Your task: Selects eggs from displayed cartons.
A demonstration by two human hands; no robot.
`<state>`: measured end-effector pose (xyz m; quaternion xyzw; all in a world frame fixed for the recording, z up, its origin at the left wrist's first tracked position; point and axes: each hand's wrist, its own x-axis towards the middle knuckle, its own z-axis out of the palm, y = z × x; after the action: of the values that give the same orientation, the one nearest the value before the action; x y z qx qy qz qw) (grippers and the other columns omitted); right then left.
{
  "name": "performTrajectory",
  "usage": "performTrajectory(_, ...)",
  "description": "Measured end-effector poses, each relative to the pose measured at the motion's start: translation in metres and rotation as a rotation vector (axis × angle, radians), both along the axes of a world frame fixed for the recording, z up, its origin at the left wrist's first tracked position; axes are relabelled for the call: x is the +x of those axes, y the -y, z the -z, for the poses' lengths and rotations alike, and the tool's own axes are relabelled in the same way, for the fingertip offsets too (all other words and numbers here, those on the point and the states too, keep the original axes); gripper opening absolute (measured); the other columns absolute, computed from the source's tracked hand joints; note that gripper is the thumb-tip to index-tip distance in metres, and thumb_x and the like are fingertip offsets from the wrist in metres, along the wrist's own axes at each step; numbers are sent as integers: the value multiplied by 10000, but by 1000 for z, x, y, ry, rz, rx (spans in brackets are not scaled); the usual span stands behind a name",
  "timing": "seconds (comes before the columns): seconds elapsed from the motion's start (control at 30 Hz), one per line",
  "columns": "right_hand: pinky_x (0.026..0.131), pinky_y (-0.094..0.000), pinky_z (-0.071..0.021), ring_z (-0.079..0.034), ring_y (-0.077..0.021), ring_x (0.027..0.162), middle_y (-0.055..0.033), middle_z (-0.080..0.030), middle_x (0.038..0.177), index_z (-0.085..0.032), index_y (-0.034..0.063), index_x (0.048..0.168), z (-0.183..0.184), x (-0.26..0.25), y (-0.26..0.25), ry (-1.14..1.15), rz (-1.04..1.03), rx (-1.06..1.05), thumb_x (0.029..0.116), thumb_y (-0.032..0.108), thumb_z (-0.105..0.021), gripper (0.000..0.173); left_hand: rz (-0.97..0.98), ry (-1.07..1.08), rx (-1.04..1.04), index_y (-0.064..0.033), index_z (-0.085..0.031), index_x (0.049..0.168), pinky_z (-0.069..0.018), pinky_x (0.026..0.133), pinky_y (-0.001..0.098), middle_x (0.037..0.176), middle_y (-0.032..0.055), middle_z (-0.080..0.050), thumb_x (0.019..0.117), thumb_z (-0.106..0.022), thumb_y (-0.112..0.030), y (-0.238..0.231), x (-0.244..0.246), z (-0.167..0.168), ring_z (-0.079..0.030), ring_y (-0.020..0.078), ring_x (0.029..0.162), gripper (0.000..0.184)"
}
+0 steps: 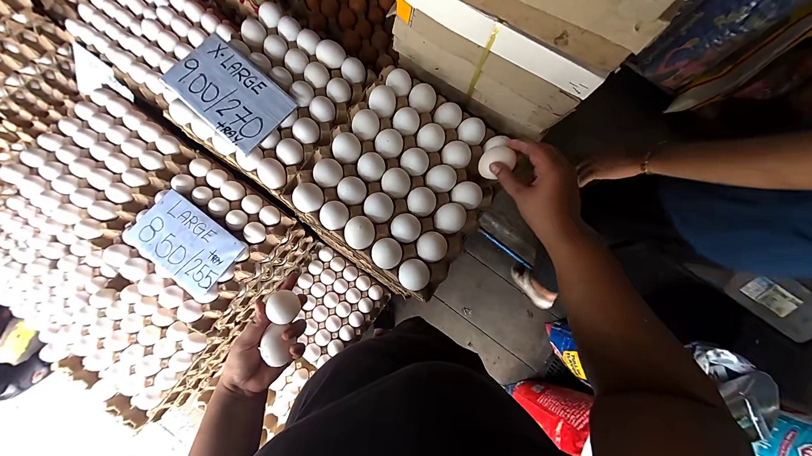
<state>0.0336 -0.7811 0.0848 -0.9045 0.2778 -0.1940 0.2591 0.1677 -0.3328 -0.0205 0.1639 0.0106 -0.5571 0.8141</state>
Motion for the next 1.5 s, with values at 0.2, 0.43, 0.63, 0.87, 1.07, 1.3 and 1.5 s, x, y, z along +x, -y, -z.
performTrajectory(0.2,905,-593,-562,-682,-402,1108,-215,-665,1267,-671,45,1267,6,8,-5,-143,-85,-202,983,326,-718,402,49,96,53,-180,-463,1526,-606,640,280,1247,119,-664,933,-706,-454,30,6,-15,-697,153,790,697)
performTrajectory(0.43,959,-609,-536,-666,-397,1141,-218,-670,1256,-708,3,1195,-30,41,0,-156,-140,-199,1089,278,-532,343,149,120,57,-218,-436,1512,-601,657,282,1236,102,-665,955,-670,-485,68,10,-29,-696,156,810,661)
performTrajectory(0.63,967,-679,-476,-634,-469,1183,-299,-670,1182,-644,-50,1201,-48,128,18,-648,-94,-163,1136,426,-302,590,213,181,87,-200,-589,1306,-591,682,266,1004,46,-698,975,-632,-501,88,5,-44,-685,126,789,449)
performTrajectory(0.87,1080,-705,-381,-537,-523,1324,-377,-594,1333,-609,-150,1269,-45,171,18,-918,-139,-143,1096,577,-86,912,179,194,199,-201,-325,1490,-583,669,281,1079,73,-656,1104,-381,-361,101,5,-54,-669,150,784,422)
performTrajectory(1.07,965,-694,-420,-565,-535,1179,-415,-554,1287,-538,-159,1323,-41,184,24,-928,-23,37,1061,664,-104,968,183,185,184,-209,-348,1474,-586,681,288,983,59,-665,1109,-376,-379,104,10,-46,-676,152,776,405)
performTrajectory(1.3,897,-567,-444,-548,-422,996,-373,-528,1237,-464,-95,1420,-58,192,19,-949,91,195,1060,673,-154,904,196,170,118,-207,-397,1409,-584,665,268,1007,59,-674,1112,-368,-353,103,14,-46,-680,138,772,332)
performTrajectory(1.5,650,-414,-417,-456,-241,684,-192,-529,878,-535,-5,1360,-49,196,41,-937,112,194,1017,744,-158,907,230,179,36,-197,-493,1289,-574,646,249,971,45,-669,1115,-341,-370,105,21,-37,-664,118,750,288)
